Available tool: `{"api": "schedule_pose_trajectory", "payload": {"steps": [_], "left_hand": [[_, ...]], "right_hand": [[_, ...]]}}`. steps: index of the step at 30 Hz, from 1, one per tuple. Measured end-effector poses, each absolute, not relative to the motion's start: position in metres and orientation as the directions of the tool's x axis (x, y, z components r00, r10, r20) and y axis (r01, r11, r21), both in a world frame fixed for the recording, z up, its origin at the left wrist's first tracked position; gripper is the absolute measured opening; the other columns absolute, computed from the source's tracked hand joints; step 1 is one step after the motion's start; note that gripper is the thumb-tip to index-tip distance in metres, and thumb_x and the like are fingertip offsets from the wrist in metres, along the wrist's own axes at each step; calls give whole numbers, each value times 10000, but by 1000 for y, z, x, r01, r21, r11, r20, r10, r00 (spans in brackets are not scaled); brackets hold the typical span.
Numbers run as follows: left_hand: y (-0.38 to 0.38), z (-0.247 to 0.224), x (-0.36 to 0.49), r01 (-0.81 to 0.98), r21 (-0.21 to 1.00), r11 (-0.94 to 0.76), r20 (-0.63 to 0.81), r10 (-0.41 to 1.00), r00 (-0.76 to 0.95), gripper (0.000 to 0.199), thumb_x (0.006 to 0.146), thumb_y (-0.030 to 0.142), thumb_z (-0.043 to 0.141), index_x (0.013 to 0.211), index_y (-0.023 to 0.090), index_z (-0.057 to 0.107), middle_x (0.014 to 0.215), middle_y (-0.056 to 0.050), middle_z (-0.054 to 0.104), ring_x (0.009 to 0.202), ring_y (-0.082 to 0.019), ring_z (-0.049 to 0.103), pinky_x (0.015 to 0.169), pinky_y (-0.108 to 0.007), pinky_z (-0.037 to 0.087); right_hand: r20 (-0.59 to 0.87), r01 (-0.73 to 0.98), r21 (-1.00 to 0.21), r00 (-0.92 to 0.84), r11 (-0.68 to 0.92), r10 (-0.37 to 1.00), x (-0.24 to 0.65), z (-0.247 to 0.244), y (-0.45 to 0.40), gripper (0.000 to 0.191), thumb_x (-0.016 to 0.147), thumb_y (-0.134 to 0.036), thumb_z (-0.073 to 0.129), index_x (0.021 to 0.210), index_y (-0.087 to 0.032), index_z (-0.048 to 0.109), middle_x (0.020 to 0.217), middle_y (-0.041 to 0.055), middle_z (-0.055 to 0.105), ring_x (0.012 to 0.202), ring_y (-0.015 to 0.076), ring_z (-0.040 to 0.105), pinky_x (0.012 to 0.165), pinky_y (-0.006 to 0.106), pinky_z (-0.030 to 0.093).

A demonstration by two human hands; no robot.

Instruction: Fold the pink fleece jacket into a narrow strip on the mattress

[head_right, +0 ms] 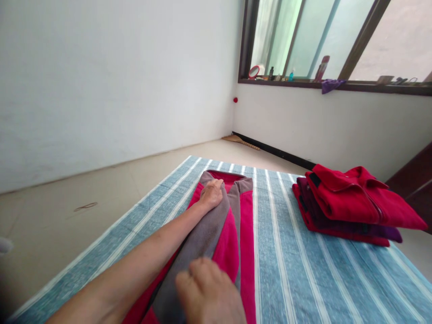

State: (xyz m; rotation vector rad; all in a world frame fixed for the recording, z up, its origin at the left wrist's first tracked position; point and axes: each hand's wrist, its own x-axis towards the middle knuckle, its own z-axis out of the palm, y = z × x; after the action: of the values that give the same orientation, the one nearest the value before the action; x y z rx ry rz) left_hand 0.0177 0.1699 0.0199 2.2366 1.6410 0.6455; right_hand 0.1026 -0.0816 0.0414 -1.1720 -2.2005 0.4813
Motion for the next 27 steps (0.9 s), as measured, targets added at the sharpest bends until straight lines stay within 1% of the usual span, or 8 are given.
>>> {"api": "schedule_pose_trajectory", "payload": {"steps": [3,7,9,13,17,21,24,27], "left_hand": [[168,27,28,842,392,-371,166,929,332,340,920,348,564,1217,181,559,1312,-100,530,1149,-254,542,962,-494,453],[171,18,36,871,317,-376,28,922,387,429,970,428,399,1302,178,503,1512,-136,348,1399,-277,292,1112,-515,255],[173,9,34,891,294,-345,-48,926,374,556,967,509,302,1369,150,434,1543,-170,275,1439,-284,196,1129,-525,192],[177,-6,30,909,269,-320,-110,927,359,733,927,628,185,1431,122,347,1563,-184,201,1454,-294,125,1136,-548,119],[177,-5,30,908,250,-337,-108,922,372,754,918,643,166,1411,115,378,1558,-178,227,1453,-290,137,1139,-548,113],[164,15,31,908,223,-353,-81,922,378,680,948,567,213,1403,90,380,1552,-188,236,1453,-292,135,1143,-541,127],[138,35,29,890,205,-407,-50,904,425,563,964,483,281,1393,137,396,1561,-146,240,1456,-251,136,1158,-501,124],[102,38,18,835,251,-490,-48,855,516,536,979,499,212,1342,192,459,1525,-117,340,1432,-221,235,1140,-470,222]], "right_hand": [[432,815,-463,-137,349,892,103,22,-33,557,873,-422,575,1342,-127,514,1432,192,441,1340,361,380,1047,542,403],[342,869,-409,-138,279,930,102,-3,3,730,885,-493,546,1418,-17,402,1496,253,292,1401,369,234,1107,544,303],[262,883,-403,-144,243,954,103,-14,6,763,891,-549,511,1427,-19,394,1508,253,254,1406,368,210,1118,536,281],[200,897,-402,-110,184,974,104,-25,2,775,896,-589,473,1460,-70,356,1540,214,175,1418,343,179,1132,513,258],[195,901,-400,-97,169,976,103,-29,2,770,882,-592,495,1460,-97,370,1545,192,172,1420,349,167,1132,524,246],[218,898,-405,-91,175,972,102,-32,4,755,874,-572,518,1455,-109,385,1542,186,194,1419,354,180,1131,529,243],[245,891,-411,-94,191,965,102,-34,5,768,869,-562,526,1465,-106,364,1540,193,208,1416,356,199,1127,520,257],[274,881,-420,-103,215,956,101,-32,4,771,875,-537,522,1478,-97,330,1542,186,221,1416,356,207,1120,513,271]]}}
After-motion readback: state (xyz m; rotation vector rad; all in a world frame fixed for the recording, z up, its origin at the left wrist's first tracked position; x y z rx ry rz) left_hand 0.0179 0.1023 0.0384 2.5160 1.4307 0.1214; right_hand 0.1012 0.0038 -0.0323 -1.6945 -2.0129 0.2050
